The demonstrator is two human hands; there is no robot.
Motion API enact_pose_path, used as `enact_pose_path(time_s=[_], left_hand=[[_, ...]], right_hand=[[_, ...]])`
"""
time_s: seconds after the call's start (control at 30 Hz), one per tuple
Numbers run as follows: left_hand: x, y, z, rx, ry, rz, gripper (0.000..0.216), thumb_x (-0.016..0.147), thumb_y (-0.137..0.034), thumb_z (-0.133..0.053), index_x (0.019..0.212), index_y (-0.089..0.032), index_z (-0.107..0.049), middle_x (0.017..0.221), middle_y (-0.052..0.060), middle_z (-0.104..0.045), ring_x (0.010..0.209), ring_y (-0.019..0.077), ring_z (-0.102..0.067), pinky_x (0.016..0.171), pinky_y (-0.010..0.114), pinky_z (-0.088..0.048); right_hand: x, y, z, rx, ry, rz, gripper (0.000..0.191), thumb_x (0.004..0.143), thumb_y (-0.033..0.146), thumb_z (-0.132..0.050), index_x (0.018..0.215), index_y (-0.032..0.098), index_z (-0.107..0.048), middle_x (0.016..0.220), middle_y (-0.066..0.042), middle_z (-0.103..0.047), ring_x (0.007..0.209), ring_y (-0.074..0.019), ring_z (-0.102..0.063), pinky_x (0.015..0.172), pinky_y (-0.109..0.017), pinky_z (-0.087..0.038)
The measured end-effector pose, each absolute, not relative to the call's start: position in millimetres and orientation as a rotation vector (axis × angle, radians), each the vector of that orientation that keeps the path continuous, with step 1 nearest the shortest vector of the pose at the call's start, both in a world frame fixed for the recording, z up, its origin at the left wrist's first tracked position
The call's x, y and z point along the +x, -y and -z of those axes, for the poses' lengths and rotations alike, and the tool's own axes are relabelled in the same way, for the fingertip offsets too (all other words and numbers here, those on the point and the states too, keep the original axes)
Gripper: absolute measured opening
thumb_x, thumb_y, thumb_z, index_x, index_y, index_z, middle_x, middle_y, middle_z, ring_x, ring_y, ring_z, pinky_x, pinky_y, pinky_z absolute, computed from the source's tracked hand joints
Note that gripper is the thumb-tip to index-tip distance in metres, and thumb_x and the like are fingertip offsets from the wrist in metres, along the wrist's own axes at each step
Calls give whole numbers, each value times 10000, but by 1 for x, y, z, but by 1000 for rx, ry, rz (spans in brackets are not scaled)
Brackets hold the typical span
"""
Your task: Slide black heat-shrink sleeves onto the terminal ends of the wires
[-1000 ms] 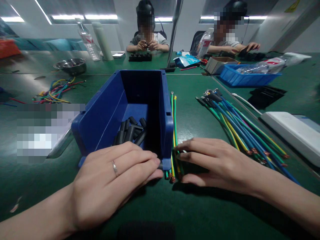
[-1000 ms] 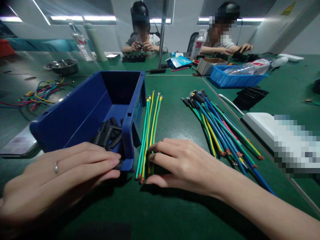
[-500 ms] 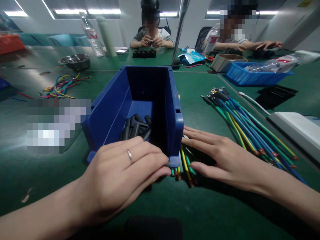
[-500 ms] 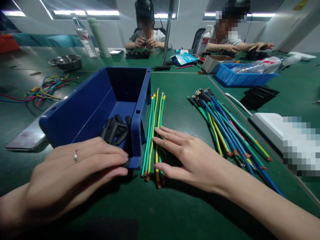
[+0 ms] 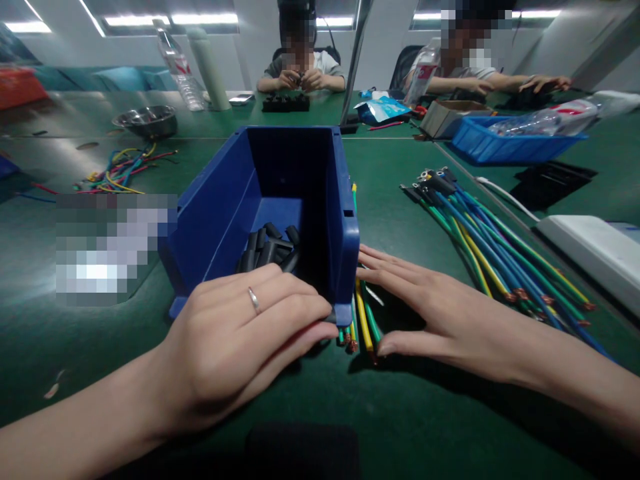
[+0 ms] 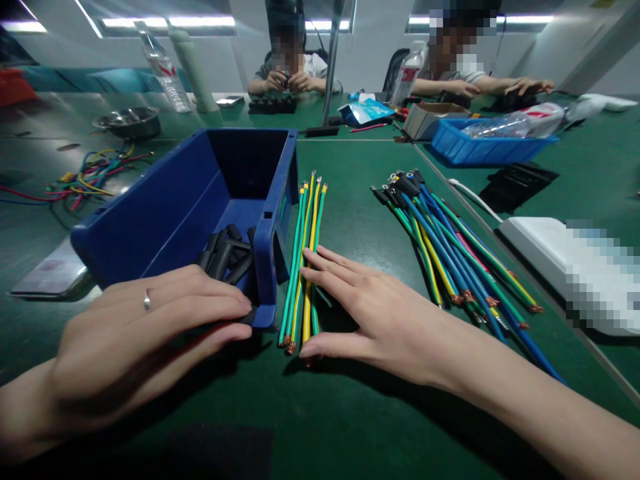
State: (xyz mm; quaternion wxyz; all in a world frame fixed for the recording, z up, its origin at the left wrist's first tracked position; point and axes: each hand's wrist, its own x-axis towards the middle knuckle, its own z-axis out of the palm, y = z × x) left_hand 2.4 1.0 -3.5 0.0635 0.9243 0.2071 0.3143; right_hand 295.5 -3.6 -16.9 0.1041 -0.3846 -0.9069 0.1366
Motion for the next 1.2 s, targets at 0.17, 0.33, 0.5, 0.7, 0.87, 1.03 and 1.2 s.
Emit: enact_pose_path(time_s=[0.17, 0.33, 0.5, 0.7, 0.87, 1.03, 1.2], left_hand=[[3, -2, 2, 2806, -624, -937, 110, 1122, -230, -592, 1110, -176, -687, 971, -11, -798, 833, 111, -699, 763, 231, -509], [2, -2, 1, 2815, -626, -947, 111, 1122, -230, -588, 1108, -179, -686, 970, -5, -797, 817, 114, -700, 746, 233, -514], [4, -3, 2, 2833, -623, -957, 114, 1120, -230, -592, 1094, -175, -688, 957, 3, -801, 800, 123, -705, 724, 239, -515], [4, -4, 2, 2834, -622, -975, 111, 1112, -221, -602, 1092, -167, -696, 955, 10, -806, 789, 126, -709, 706, 244, -520], [4, -2, 2, 2853, -633, -989, 107, 1111, -229, -610, 1091, -171, -697, 960, 15, -813, 796, 125, -717, 704, 247, -527], [4, -2, 1, 2877, -650, -971, 105, 1110, -225, -609, 1097, -170, -698, 959, 11, -809, 786, 124, -709, 694, 252, -520], [2, -3, 0, 2932, -649, -979, 112, 1111, -230, -608, 1096, -169, -701, 948, 18, -813, 753, 127, -720, 659, 252, -527]], right_hand=[[294, 1, 17, -1148, 2657, -450, 627, 1138, 585, -389, 1517, 138, -613, 1676, -166, -446, 1592, -269, -403, 1262, -542, -395], [296, 4, 21, -1184, 2661, -490, 801, 1036, 722, -548, 1579, 133, -554, 1714, -165, -375, 1612, -305, -369, 1261, -567, -398], [301, 3, 16, -1232, 2654, -651, 965, 938, 811, -636, 1625, 145, -511, 1746, -147, -300, 1636, -331, -301, 1304, -564, -328], [298, 2, 11, -1255, 2545, -802, 769, 1032, 711, -569, 1610, 204, -544, 1737, -109, -333, 1625, -335, -329, 1315, -593, -314], [291, 7, 16, -1334, 2531, -692, 749, 1033, 698, -575, 1558, 165, -585, 1730, -144, -367, 1630, -324, -336, 1308, -598, -338], [292, 8, 20, -1319, 2563, -684, 796, 1018, 698, -602, 1606, 169, -519, 1760, -122, -312, 1650, -294, -296, 1327, -557, -320], [294, 9, 17, -1317, 2594, -681, 923, 964, 746, -640, 1645, 145, -472, 1761, -134, -286, 1641, -320, -307, 1304, -575, -341]])
